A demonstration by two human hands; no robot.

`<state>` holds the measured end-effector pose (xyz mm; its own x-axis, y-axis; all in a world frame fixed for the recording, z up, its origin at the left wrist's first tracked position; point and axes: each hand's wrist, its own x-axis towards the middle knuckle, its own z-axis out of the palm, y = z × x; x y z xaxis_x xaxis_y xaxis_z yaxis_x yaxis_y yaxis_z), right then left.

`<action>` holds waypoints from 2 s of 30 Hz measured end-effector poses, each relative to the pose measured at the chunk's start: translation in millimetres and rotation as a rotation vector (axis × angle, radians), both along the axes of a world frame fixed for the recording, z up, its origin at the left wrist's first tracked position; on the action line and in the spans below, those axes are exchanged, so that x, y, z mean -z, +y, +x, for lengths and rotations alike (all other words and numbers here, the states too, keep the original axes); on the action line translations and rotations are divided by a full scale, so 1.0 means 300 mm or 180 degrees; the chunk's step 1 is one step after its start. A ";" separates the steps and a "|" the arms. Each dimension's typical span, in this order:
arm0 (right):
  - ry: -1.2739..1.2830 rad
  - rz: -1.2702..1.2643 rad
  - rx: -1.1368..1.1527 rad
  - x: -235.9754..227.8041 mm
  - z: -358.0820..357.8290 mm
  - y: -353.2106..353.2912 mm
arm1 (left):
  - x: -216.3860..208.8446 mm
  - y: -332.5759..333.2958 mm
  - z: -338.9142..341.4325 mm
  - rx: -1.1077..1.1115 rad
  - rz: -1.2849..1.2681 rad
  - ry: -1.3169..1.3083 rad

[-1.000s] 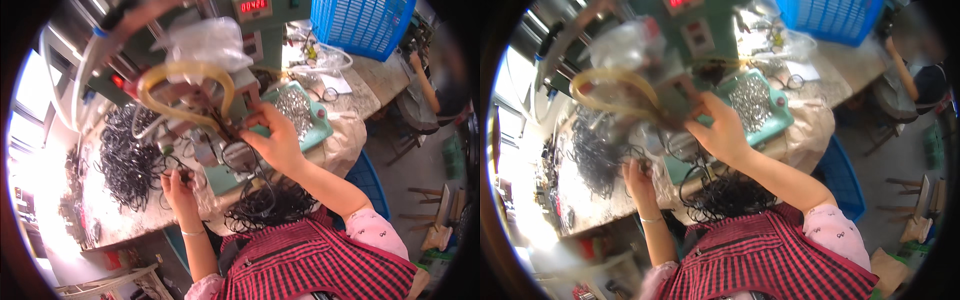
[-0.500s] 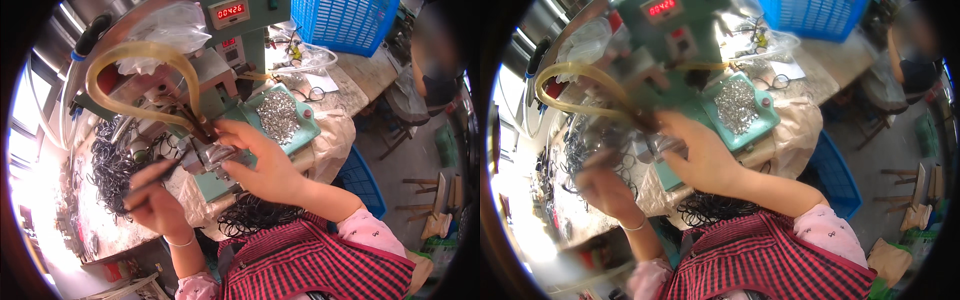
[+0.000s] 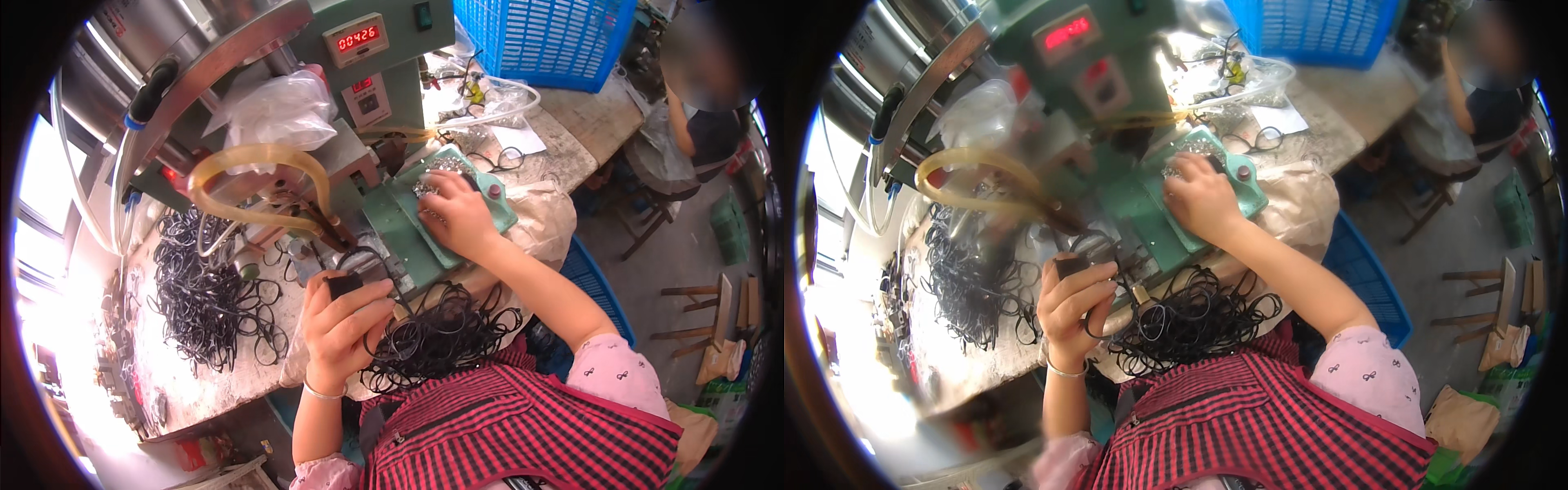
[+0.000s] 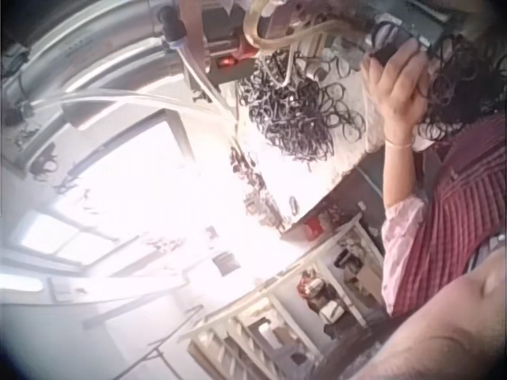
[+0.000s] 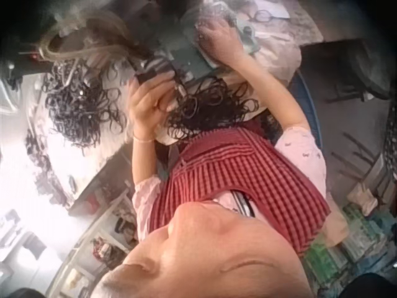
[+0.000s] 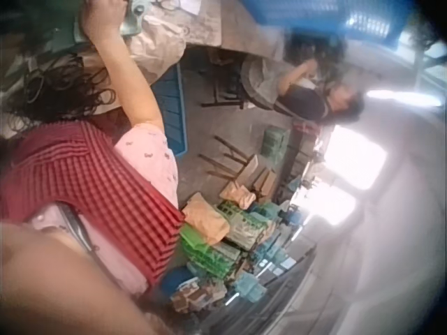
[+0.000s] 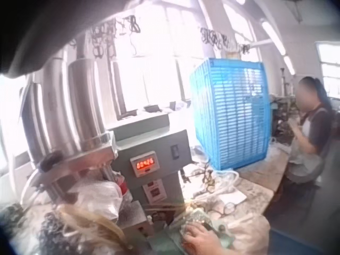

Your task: The person repeatedly picks up black elastic hair ties and small metal clasps, places them into a small green machine, and presses a lever to attach the clasp to the hair tie. The finished hair ties are dropped onto a pile on the table.

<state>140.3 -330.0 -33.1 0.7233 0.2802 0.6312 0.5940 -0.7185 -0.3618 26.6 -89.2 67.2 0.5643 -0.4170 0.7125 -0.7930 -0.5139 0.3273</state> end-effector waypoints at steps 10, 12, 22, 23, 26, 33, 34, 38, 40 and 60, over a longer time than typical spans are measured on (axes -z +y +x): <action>-0.0432 0.0449 0.0603 -0.034 0.002 -0.040 | 0.109 0.093 -0.268 -0.2024 -0.1220 -0.0150; -0.0157 0.0719 0.0750 -0.046 -0.005 -0.041 | 0.002 0.156 -0.217 -0.2438 -0.1612 0.0011; 0.0653 0.1503 0.0589 -0.081 -0.053 -0.023 | 0.433 0.469 0.146 -0.2373 0.0638 0.1183; 0.0690 0.1497 0.0629 -0.069 -0.093 -0.056 | 0.422 0.460 0.123 -0.2355 0.0320 0.1231; 0.0939 0.1487 0.0963 -0.047 -0.189 -0.184 | 0.286 0.399 0.016 -0.2365 -0.1238 0.1645; 0.1095 0.1911 -0.0402 -0.235 -0.211 0.010 | 0.004 0.274 -0.076 -0.1354 -0.2646 0.1060; 0.0908 0.1871 -0.0565 -0.256 -0.173 0.061 | -0.001 0.264 -0.054 -0.1529 -0.2438 0.0974; 0.0882 0.2115 -0.0772 -0.239 -0.087 0.227 | 0.065 0.252 -0.016 -0.1751 -0.2769 0.1030; 0.0830 0.2492 -0.0984 -0.249 -0.105 0.253 | 0.109 0.233 -0.055 -0.1502 -0.3260 0.0855; 0.0358 0.0846 -0.0043 -0.189 -0.138 0.110 | -0.219 -0.024 -0.052 0.0188 0.0464 -0.0795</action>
<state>98.8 -297.1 23.7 0.7902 0.1258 0.5998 0.5483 -0.5821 -0.6004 11.1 -96.3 132.7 0.3507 -0.5519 0.7566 -0.8696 -0.4918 0.0443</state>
